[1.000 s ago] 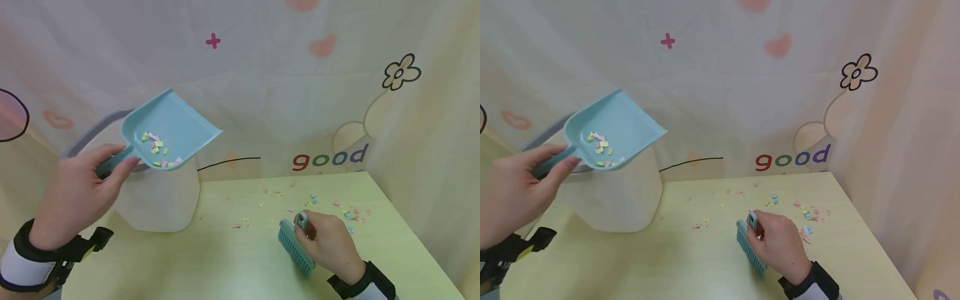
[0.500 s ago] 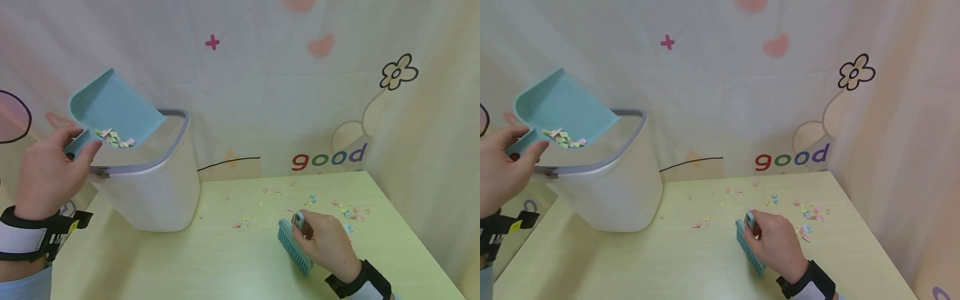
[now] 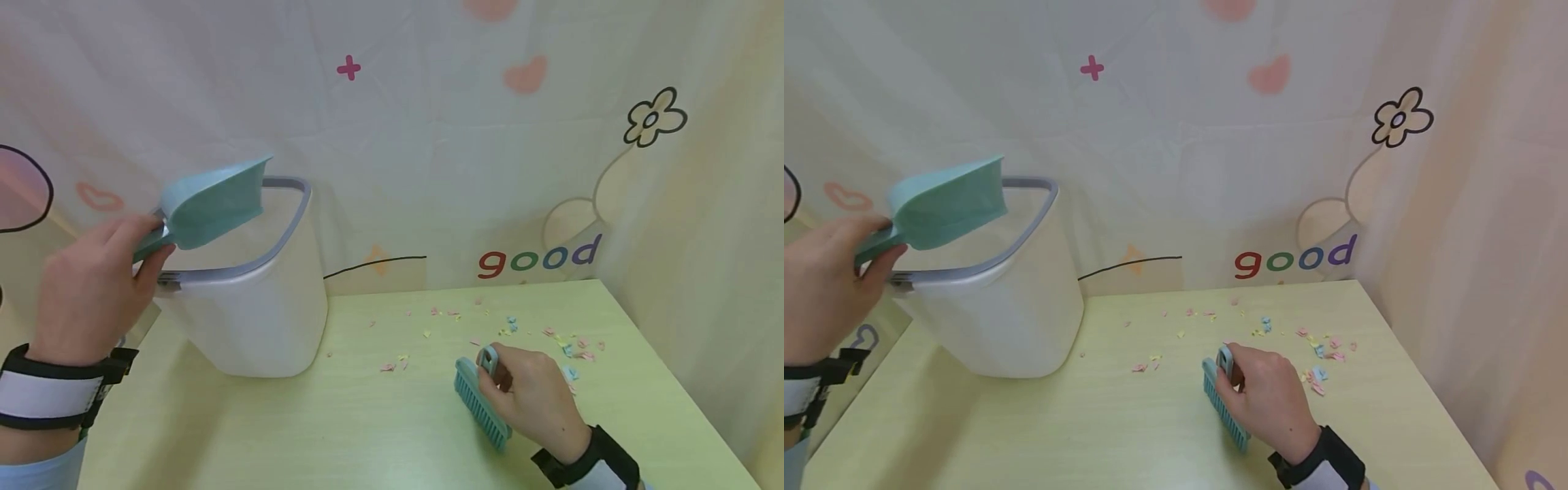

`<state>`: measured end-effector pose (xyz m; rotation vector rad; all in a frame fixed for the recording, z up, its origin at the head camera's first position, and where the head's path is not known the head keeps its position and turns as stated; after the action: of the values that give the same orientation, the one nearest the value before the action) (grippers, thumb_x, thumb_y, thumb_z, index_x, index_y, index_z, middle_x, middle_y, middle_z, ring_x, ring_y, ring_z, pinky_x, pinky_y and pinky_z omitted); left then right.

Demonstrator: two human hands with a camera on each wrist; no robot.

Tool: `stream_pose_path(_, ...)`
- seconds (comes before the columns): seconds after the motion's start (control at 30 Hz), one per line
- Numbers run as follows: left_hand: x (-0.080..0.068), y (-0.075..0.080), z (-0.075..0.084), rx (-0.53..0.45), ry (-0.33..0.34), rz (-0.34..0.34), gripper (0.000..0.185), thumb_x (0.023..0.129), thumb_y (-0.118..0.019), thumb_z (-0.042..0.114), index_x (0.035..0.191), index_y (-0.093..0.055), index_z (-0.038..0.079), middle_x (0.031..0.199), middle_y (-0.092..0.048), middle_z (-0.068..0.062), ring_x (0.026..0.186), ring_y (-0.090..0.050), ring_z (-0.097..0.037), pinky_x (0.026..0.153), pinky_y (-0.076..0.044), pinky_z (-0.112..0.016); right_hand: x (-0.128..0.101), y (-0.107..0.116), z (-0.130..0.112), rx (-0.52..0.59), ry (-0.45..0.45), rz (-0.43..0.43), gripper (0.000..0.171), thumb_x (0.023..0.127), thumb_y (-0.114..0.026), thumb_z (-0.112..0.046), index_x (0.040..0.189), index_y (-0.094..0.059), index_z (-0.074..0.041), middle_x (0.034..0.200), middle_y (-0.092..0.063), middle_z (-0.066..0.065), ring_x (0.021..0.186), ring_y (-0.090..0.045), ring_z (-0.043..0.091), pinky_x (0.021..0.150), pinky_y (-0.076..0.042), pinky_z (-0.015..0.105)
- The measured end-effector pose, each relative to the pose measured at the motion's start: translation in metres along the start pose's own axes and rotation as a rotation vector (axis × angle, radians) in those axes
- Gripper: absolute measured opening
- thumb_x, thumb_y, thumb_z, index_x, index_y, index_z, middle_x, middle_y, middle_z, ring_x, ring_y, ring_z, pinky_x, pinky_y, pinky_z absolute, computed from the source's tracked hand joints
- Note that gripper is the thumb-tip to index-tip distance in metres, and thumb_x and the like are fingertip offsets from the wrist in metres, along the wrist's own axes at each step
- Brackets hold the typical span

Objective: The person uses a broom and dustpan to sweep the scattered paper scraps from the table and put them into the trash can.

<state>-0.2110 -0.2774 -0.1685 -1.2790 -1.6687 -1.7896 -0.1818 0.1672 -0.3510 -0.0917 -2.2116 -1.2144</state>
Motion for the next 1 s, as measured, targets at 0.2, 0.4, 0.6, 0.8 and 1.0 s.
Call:
stream_pose_path(0.2, -0.009, 0.006, -0.002, -0.019, 0.055, 0.036, 0.038, 0.085, -0.082, 0.004, 0.119, -0.066, -0.001, 0.095, -0.070, -0.023, 0.073, -0.065, -0.039, 0.060, -0.046, -0.052, 0.002, 0.000, -0.001, -0.003, -0.004, -0.007, 0.021, 0.084, -0.079, -0.008, 0.078, -0.063, -0.020, 0.063, -0.056, -0.015, 0.056, -0.049, -0.005, 0.051, -0.044, 0.017)
stream_pose_path(0.4, -0.022, 0.016, -0.004, -0.061, 0.142, 0.091, 0.044, 0.086, -0.083, 0.012, 0.119, -0.066, -0.010, 0.087, -0.069, -0.030, 0.059, -0.059, -0.036, 0.061, -0.032, -0.018, 0.003, 0.000, -0.002, 0.002, 0.010, 0.000, 0.023, 0.083, -0.078, -0.007, 0.077, -0.061, -0.020, 0.063, -0.055, -0.016, 0.056, -0.050, -0.004, 0.052, -0.044, 0.017)
stream_pose_path(0.6, -0.041, 0.023, 0.012, -0.188, 0.148, 0.149, 0.058, 0.096, -0.070, 0.045, 0.112, -0.069, -0.011, 0.081, -0.070, -0.027, 0.067, -0.042, 0.014, 0.063, -0.033, -0.006, 0.002, 0.001, -0.001, 0.010, 0.008, 0.001, 0.022, 0.083, -0.078, -0.006, 0.078, -0.062, -0.020, 0.063, -0.056, -0.016, 0.056, -0.049, -0.006, 0.051, -0.044, 0.017)
stream_pose_path(0.8, -0.064, 0.024, 0.040, -0.285, 0.094, 0.162, 0.074, 0.100, -0.056, 0.062, 0.103, -0.072, -0.010, 0.070, -0.070, -0.017, 0.060, -0.051, 0.008, 0.056, -0.042, -0.014, 0.002, 0.002, 0.000, 0.015, 0.010, 0.002, 0.021, 0.083, -0.078, -0.005, 0.079, -0.063, -0.020, 0.064, -0.058, -0.015, 0.057, -0.048, -0.009, 0.051, -0.045, 0.016)
stream_pose_path(1.0, -0.093, 0.011, 0.065, -0.380, 0.050, 0.076, 0.066, 0.102, -0.055, 0.059, 0.103, -0.073, -0.005, 0.071, -0.070, -0.007, 0.054, -0.052, 0.001, 0.051, -0.044, -0.017, 0.001, 0.003, -0.001, 0.019, 0.037, 0.025, 0.024, 0.081, -0.076, -0.003, 0.079, -0.061, -0.021, 0.064, -0.057, -0.016, 0.056, -0.047, -0.011, 0.051, -0.044, 0.014)
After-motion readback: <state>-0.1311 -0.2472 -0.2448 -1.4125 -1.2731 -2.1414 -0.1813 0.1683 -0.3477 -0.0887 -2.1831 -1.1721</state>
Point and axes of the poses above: each hand's wrist, its own x-axis towards the middle knuckle, its own y-axis out of the back of the hand, z = x × y, the point moved 7 cm from there along x, towards the middle knuckle
